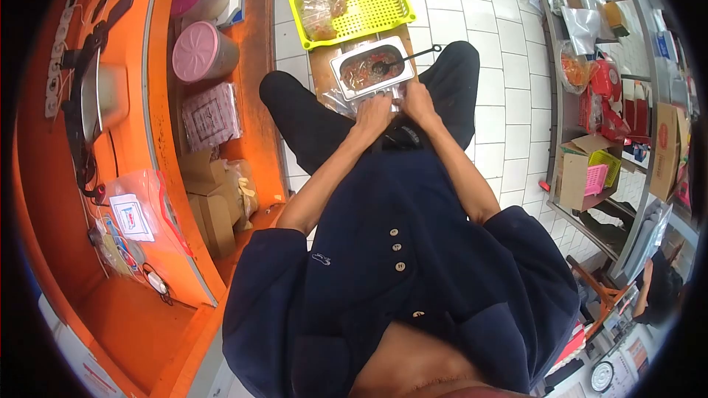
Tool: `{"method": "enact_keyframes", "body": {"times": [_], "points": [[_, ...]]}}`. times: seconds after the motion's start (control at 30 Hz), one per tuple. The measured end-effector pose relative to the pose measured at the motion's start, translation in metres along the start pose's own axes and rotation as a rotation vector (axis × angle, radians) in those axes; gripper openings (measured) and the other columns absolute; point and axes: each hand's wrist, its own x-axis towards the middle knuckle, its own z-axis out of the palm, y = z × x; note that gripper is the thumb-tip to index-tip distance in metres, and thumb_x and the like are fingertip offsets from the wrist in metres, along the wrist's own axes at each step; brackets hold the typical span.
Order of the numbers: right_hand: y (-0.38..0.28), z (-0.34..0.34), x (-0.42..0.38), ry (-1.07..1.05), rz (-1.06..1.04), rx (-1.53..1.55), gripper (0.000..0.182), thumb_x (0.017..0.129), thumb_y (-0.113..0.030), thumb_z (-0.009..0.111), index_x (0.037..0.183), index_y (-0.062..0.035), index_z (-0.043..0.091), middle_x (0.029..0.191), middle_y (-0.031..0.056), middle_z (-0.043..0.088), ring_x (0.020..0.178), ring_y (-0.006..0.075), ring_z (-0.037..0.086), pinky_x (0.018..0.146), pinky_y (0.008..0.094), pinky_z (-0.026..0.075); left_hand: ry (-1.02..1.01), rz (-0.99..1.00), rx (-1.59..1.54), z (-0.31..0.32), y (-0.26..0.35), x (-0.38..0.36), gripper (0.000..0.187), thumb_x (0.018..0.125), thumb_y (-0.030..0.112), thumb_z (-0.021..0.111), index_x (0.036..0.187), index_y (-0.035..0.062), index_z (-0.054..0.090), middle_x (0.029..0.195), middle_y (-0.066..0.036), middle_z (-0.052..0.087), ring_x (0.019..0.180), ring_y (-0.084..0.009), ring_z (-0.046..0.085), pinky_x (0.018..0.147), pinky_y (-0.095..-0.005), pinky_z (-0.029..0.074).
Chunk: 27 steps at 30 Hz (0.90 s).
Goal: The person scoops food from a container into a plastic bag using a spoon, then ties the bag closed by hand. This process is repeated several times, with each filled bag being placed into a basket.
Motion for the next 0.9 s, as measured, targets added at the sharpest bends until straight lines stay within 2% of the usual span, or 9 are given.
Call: {"method": "enact_keyframes", "body": {"times": [0.07, 0.27, 0.43, 0.47, 0.6, 0.67, 0.7, 0.77, 0.9], "points": [[-0.002, 0.000, -0.002, 0.022, 0.003, -0.017, 0.028, 0.081, -0.015, 0.079, 0.098, 0.0056, 0.071, 0.091, 0.0262, 0.072, 0.091, 0.0443, 0.070, 0.082, 0.0492, 0.055, 0.000, 0.024, 0.045, 0.004, -0.004, 0.003, 0.040, 0.082, 0.017, 0.079, 0.112, -0.0015, 0.060, 0.105, -0.026, 0.067, 0.093, -0.0490, 0.067, 0.080, -0.0550, 0.054], [0.009, 0.005, -0.006, 0.108, -0.035, 0.187, 0.024, 0.087, -0.012, 0.071, 0.104, 0.0052, 0.069, 0.091, 0.0277, 0.071, 0.090, 0.0456, 0.069, 0.080, 0.0495, 0.054, 0.028, 0.112, 0.046, 0.008, -0.014, 0.003, 0.041, 0.082, 0.015, 0.078, 0.113, -0.0018, 0.058, 0.105, -0.026, 0.066, 0.092, -0.0472, 0.067, 0.078, -0.0551, 0.054], [0.008, 0.003, -0.006, 0.090, -0.009, 0.245, 0.027, 0.086, -0.013, 0.073, 0.106, 0.0042, 0.068, 0.090, 0.0255, 0.071, 0.089, 0.0422, 0.070, 0.080, 0.0463, 0.055, 0.034, 0.127, 0.052, 0.009, -0.013, 0.001, 0.044, 0.081, 0.011, 0.075, 0.120, 0.0018, 0.057, 0.102, -0.025, 0.066, 0.092, -0.0468, 0.067, 0.078, -0.0551, 0.054], [0.009, 0.003, -0.006, 0.094, -0.010, 0.245, 0.027, 0.086, -0.013, 0.073, 0.106, 0.0042, 0.068, 0.090, 0.0255, 0.071, 0.089, 0.0422, 0.070, 0.080, 0.0463, 0.055, 0.064, 0.163, 0.057, 0.011, -0.016, 0.002, 0.037, 0.082, 0.008, 0.072, 0.115, 0.0004, 0.058, 0.102, -0.025, 0.065, 0.087, -0.0461, 0.068, 0.074, -0.0556, 0.055], [0.003, 0.002, -0.010, 0.096, -0.007, 0.200, 0.021, 0.085, -0.012, 0.074, 0.099, 0.0032, 0.072, 0.088, 0.0235, 0.072, 0.088, 0.0383, 0.071, 0.079, 0.0445, 0.055, 0.084, 0.169, 0.019, 0.006, -0.014, 0.001, 0.034, 0.085, 0.009, 0.069, 0.116, -0.0014, 0.060, 0.098, -0.026, 0.068, 0.088, -0.0465, 0.068, 0.075, -0.0549, 0.055], [-0.003, -0.001, -0.012, 0.063, 0.012, 0.143, 0.018, 0.085, -0.012, 0.074, 0.096, 0.0028, 0.073, 0.088, 0.0228, 0.072, 0.088, 0.0372, 0.071, 0.078, 0.0439, 0.055, 0.063, 0.004, -0.105, -0.001, -0.008, 0.003, 0.030, 0.087, 0.013, 0.069, 0.113, -0.0024, 0.068, 0.092, -0.025, 0.072, 0.086, -0.0455, 0.069, 0.077, -0.0516, 0.056], [-0.002, 0.000, -0.012, 0.044, 0.011, 0.135, 0.017, 0.085, -0.012, 0.074, 0.094, 0.0021, 0.074, 0.086, 0.0215, 0.072, 0.086, 0.0347, 0.072, 0.076, 0.0422, 0.055, 0.060, 0.005, -0.105, 0.000, -0.009, 0.003, 0.030, 0.087, 0.013, 0.069, 0.113, -0.0024, 0.068, 0.092, -0.025, 0.072, 0.086, -0.0455, 0.069, 0.077, -0.0516, 0.056], [0.003, 0.001, -0.013, 0.026, 0.009, 0.129, 0.016, 0.085, -0.013, 0.075, 0.093, 0.0015, 0.075, 0.084, 0.0202, 0.073, 0.084, 0.0323, 0.073, 0.075, 0.0405, 0.055, 0.152, -0.069, -0.359, 0.002, -0.014, 0.004, 0.029, 0.090, 0.022, 0.070, 0.104, -0.0030, 0.074, 0.089, -0.023, 0.074, 0.083, -0.0393, 0.073, 0.077, -0.0455, 0.057], [0.006, -0.007, -0.022, -0.055, 0.057, 0.424, 0.019, 0.084, -0.016, 0.079, 0.090, 0.0009, 0.073, 0.077, 0.0137, 0.072, 0.073, 0.0208, 0.071, 0.069, 0.0346, 0.054, 0.151, -0.201, -0.607, -0.004, -0.009, -0.007, 0.031, 0.092, 0.027, 0.071, 0.102, -0.0014, 0.075, 0.090, -0.020, 0.076, 0.084, -0.0313, 0.075, 0.078, -0.0392, 0.057]]}}
